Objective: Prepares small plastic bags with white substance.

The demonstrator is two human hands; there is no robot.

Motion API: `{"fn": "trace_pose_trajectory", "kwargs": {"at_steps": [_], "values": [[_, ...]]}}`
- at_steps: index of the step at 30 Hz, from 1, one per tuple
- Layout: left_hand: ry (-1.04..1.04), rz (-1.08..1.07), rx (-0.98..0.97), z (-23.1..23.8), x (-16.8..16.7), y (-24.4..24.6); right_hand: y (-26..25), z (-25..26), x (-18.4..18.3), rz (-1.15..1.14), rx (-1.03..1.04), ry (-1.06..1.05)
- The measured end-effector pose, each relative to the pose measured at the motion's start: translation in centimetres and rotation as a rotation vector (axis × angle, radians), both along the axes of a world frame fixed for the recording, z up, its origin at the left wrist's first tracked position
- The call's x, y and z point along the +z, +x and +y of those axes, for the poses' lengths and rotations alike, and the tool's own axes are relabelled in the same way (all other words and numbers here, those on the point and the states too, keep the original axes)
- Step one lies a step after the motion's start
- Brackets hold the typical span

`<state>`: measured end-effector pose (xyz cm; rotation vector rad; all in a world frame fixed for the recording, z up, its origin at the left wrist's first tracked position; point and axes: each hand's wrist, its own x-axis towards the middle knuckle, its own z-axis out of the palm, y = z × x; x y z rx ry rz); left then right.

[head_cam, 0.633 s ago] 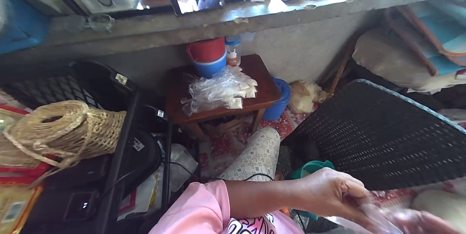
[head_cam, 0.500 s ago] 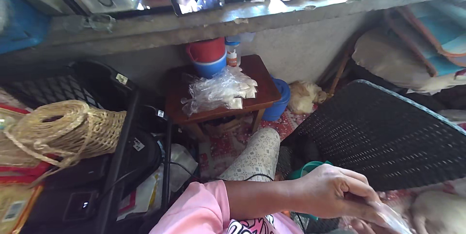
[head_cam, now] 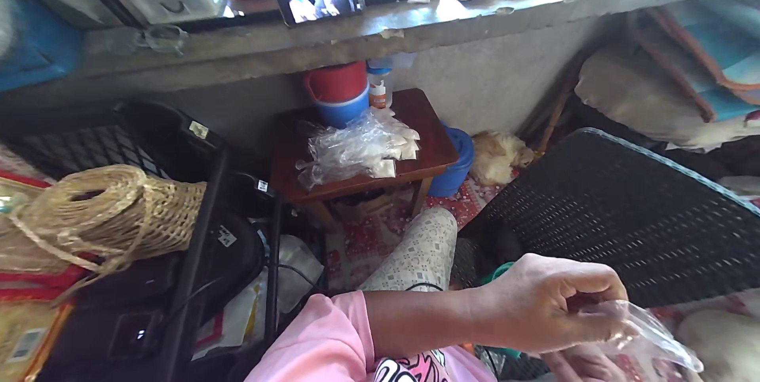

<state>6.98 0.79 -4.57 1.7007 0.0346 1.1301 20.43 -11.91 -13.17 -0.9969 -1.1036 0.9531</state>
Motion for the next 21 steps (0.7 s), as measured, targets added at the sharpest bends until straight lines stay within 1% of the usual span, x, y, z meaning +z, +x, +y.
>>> {"fn": "trace_pose_trajectory", "kwargs": {"at_steps": [4, 6, 9, 12, 16, 18, 21], "values": [[-0.016, -0.024, 0.030, 0.2, 0.2, -0.4, 0.4, -0.2, -1.6, 0.049, 0.095, 0.011], [-0.039, -0.036, 0.050, 0.4, 0.3, -0.5, 0.4, -0.4, -1.4, 0.021, 0.132, -0.028], [-0.083, -0.045, 0.088, 0.8, 0.5, -0.7, 0.3, -0.5, -1.1, 0.076, 0.212, -0.046], [-0.150, -0.025, 0.088, 0.9, 0.8, -0.9, 0.3, -0.7, -1.5, 0.169, 0.234, -0.072], [-0.231, 0.063, 0.001, 0.8, 1.1, -1.2, 0.4, -1.1, -1.8, 0.188, 0.196, -0.098], [-0.221, 0.107, -0.002, 0.8, 1.3, -1.4, 0.5, -1.1, -2.1, 0.188, 0.212, -0.105], [-0.185, 0.082, 0.034, 0.9, 1.3, -1.6, 0.5, -1.3, -2.6, 0.238, 0.245, -0.110]]}}
